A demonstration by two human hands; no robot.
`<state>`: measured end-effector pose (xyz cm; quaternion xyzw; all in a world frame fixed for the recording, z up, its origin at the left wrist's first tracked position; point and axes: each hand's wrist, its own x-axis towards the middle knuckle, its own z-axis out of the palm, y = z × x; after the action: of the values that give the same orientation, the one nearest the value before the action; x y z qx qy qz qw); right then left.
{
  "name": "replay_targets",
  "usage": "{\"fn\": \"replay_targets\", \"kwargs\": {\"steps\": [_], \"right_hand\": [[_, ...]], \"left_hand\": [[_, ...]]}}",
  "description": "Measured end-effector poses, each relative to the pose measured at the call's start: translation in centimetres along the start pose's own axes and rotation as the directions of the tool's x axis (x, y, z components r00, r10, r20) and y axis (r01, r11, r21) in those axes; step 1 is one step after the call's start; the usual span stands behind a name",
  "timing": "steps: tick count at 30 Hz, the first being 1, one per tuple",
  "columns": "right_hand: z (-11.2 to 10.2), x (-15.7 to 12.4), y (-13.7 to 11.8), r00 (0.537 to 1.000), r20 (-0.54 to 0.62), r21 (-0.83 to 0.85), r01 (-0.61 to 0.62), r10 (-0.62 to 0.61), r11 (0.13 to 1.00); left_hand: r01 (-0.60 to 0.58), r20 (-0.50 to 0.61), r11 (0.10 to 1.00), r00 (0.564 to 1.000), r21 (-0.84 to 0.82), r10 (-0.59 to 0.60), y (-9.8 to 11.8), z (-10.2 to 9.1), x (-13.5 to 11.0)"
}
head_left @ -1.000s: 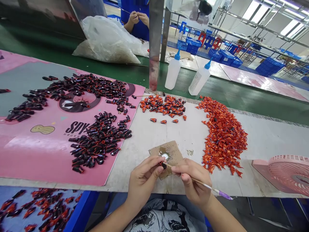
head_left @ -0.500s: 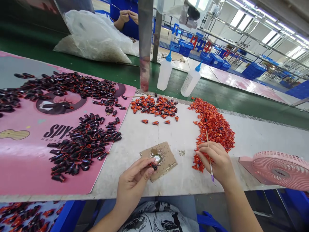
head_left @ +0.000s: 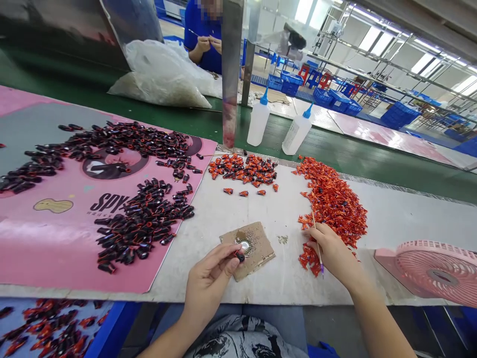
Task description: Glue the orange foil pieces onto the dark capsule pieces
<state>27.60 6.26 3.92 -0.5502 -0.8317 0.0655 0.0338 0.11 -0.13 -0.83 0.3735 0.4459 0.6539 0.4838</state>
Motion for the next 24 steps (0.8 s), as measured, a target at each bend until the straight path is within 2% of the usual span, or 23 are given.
{"fn": "replay_targets", "kwargs": {"steps": [5, 8, 10, 13, 16, 17, 20, 24], "right_hand": [[-0.1, 0.4, 1.6, 0.990, -0.093, 0.077, 0.112, -0.104, 0.991], [-0.9, 0.5, 2.1, 0.963, -0.227, 0.132, 0.181, -0.148, 0.975], [-1.8, 0.1, 1.6, 0.931, -0.341, 0.177, 0.201, -0.132, 0.963], [-3.5, -1.0, -1.4, 0.863, -0.503, 0.313, 0.227, -0.042, 0.922], [-4.2, -2.1, -6.3, 0.863, -0.500, 0.583, 0.396, -0.071, 0.709], [-4.0, -2.3, -7.8, 0.885, -0.460, 0.648, 0.388, -0.069, 0.655], [-2.8, -2.0, -11.1, 0.886, -0.463, 0.732, 0.388, -0.009, 0.560], [-0.7, -0.9, -12.1, 0.851, -0.497, 0.790, 0.363, 0.169, 0.495]], "left_hand": [[0.044, -0.011, 0.998, 0.999, -0.036, -0.044, 0.2, 0.3, 0.2], [0.096, 0.000, 0.992, 0.995, -0.085, -0.097, 0.4, 0.3, 0.4], [0.156, 0.015, 0.980, 0.988, -0.125, -0.155, 0.5, 0.3, 0.4], [0.252, 0.081, 0.944, 0.967, -0.211, -0.241, 0.9, 0.6, 0.2], [0.321, 0.192, 0.900, 0.942, -0.294, -0.274, 1.9, 1.7, -0.4], [0.343, 0.231, 0.882, 0.933, -0.324, -0.278, 2.4, 2.1, -0.7], [0.418, 0.323, 0.813, 0.898, -0.406, -0.300, 3.8, 3.0, -1.1], [0.491, 0.347, 0.751, 0.865, -0.441, -0.362, 4.7, 3.1, -1.3]]}}
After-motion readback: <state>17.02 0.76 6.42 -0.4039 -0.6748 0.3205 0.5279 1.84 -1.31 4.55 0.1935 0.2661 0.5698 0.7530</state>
